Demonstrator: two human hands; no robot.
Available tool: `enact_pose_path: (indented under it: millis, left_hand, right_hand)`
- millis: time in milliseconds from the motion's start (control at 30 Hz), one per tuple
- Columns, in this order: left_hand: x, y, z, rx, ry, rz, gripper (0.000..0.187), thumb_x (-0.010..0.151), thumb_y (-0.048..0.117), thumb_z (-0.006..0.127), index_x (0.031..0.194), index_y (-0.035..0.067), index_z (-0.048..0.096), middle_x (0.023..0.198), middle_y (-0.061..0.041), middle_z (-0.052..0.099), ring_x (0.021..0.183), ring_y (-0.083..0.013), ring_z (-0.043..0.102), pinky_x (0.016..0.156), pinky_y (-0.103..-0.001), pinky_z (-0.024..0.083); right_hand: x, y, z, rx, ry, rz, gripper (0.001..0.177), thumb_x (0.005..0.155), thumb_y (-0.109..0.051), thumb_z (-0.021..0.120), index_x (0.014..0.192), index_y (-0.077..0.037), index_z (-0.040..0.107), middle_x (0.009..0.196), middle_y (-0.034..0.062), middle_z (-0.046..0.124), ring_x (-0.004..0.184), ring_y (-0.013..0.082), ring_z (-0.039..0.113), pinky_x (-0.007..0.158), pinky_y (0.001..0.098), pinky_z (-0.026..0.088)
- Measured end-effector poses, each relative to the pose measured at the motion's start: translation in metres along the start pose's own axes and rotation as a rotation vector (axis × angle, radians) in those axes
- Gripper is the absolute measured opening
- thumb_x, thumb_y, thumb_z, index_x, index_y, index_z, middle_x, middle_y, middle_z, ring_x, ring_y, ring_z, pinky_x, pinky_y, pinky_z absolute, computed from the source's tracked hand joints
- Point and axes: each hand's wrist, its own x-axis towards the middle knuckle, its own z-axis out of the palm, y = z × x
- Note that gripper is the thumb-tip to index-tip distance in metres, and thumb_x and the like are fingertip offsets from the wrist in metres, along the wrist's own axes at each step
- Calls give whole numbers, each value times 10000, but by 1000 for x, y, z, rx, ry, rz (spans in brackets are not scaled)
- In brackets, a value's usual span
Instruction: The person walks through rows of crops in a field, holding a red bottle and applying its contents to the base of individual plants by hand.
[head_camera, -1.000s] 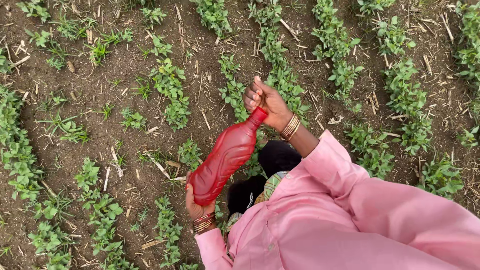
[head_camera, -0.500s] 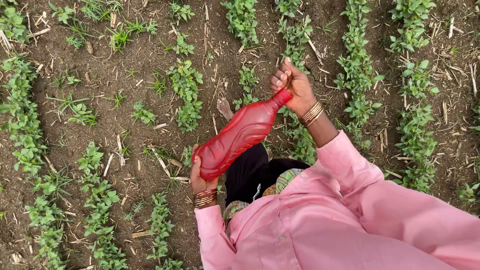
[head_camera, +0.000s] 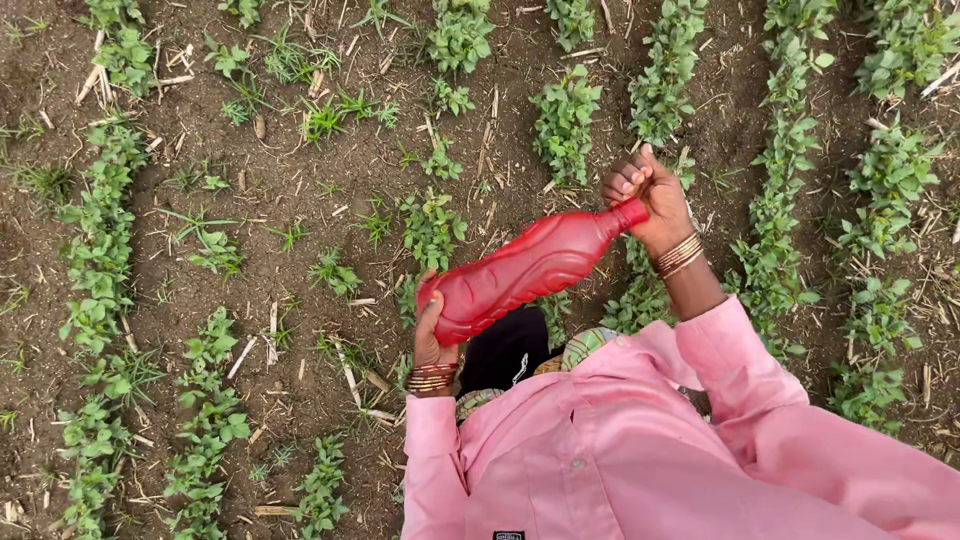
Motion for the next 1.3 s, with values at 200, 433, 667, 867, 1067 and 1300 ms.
enact_pose_path:
  millis: [200, 433, 667, 867, 1067, 1300]
  left_hand:
    - [76, 47, 27, 70, -28, 25, 584, 900, 142, 710, 1434, 112, 475, 1305, -112, 604, 1244, -289, 607, 1081, -495, 503]
    - [136, 69, 64, 9, -47, 34, 594, 889, 129, 713, 1431, 112, 472, 1302, -114, 610, 1251, -283, 605, 1095, -488, 499]
    - [203, 80, 97, 64, -71, 57, 596, 893, 134, 716, 1434, 122, 467, 1283, -109, 599, 1235, -286, 599, 1098, -494, 490]
    - [303, 69, 97, -108, -181, -71, 612, 916, 199, 725, 1466, 110, 474, 1383, -132, 578, 1320, -331, 559, 1157, -556, 432]
    - [390, 37, 125, -442, -224, -295, 632, 954, 395, 695, 1500, 153, 486, 1508, -138, 521, 1403, -371, 487, 1150, -637, 378]
    - [488, 42, 177, -515, -308, -267, 724, 939, 488, 690, 1547, 192, 431, 1581, -118, 459, 1473, -365, 407, 1157, -666, 339]
  right_hand:
    - [80, -12, 22, 32, -13, 31, 432, 1163, -283, 467, 762, -125, 458, 695, -11, 439, 667, 135, 401, 675, 291, 388]
    - [146, -39, 53, 143, -37, 95, 447, 1174, -259, 436, 755, -104, 452, 703, -3, 435, 671, 141, 400, 665, 298, 385]
    - [212, -70, 50, 180, 54, 101, 401, 1150, -194, 422, 766, -87, 466, 701, 10, 442, 655, 141, 414, 651, 297, 387]
    - [277, -107, 56, 314, -105, 194, 365, 1175, -167, 443, 820, -87, 469, 697, -1, 418, 625, 127, 390, 598, 291, 346]
    - [369, -110, -57, -1166, 271, -24, 329, 876, -53, 637, 1126, -252, 561, 731, -47, 556, 575, 79, 466, 501, 282, 368]
    - [437, -151, -115, -1849, 410, 513, 368, 1103, -235, 506, 865, -11, 676, 696, 135, 675, 536, 177, 611, 496, 313, 490]
